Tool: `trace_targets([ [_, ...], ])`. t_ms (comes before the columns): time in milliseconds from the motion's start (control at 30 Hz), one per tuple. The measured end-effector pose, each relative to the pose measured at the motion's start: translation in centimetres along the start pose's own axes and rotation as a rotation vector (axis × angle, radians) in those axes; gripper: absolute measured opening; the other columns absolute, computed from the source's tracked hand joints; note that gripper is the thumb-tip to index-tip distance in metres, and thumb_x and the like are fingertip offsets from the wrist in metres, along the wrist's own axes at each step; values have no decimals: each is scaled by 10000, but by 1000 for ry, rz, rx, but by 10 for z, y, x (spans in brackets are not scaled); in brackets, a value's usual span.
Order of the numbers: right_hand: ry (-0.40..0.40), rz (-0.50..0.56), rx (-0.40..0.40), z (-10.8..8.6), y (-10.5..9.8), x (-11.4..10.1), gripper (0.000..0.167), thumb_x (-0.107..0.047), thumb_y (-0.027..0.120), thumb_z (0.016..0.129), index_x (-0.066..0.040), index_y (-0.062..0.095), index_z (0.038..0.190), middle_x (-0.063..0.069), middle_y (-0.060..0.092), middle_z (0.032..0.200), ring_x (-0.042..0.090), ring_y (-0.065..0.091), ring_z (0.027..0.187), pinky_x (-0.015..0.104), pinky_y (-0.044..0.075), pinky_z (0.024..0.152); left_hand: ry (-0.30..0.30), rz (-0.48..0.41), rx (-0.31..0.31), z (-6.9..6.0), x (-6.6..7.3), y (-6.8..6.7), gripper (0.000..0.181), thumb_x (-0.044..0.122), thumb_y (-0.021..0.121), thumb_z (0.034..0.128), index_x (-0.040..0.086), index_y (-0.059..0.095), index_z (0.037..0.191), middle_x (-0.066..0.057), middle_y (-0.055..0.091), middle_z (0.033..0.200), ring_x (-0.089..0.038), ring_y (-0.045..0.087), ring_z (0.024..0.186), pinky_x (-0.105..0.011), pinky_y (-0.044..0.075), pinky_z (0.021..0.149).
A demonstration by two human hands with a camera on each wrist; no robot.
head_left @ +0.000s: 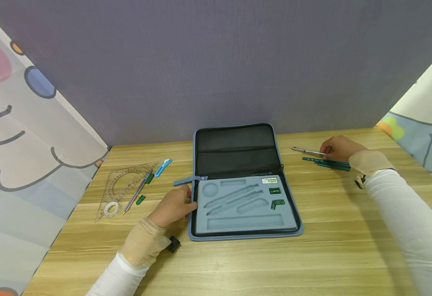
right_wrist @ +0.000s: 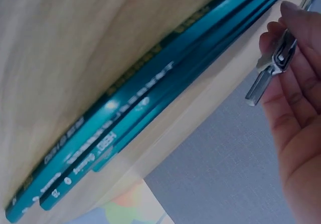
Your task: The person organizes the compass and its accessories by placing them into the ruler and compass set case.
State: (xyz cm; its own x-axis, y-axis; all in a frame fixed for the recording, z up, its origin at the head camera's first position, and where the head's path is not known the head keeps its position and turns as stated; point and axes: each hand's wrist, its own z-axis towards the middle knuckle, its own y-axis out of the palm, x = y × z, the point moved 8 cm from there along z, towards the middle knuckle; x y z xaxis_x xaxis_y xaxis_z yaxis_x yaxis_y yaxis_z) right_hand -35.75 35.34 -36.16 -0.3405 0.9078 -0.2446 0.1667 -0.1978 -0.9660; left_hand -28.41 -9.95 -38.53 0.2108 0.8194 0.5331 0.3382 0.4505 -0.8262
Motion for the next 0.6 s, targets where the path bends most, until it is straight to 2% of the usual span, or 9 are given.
trace_targets([
  [300,16,-3,21,0,-1,2,64,4,679,749,-37,664,796,5,642,739,162,583,690,352,482,630,10,-3,7,0,0,0,226,148,615,871,0,522,1014,-36,523,488,-154,541,424,-278,441,531],
  [600,22,-15,36,0,-1,2,68,22,686,752,-15,649,795,18,635,737,192,585,698,399,488,651,2,-3,4,0,-2,1,227,152,616,876,2,524,1019,-33,524,494,-144,541,426,-275,447,538],
])
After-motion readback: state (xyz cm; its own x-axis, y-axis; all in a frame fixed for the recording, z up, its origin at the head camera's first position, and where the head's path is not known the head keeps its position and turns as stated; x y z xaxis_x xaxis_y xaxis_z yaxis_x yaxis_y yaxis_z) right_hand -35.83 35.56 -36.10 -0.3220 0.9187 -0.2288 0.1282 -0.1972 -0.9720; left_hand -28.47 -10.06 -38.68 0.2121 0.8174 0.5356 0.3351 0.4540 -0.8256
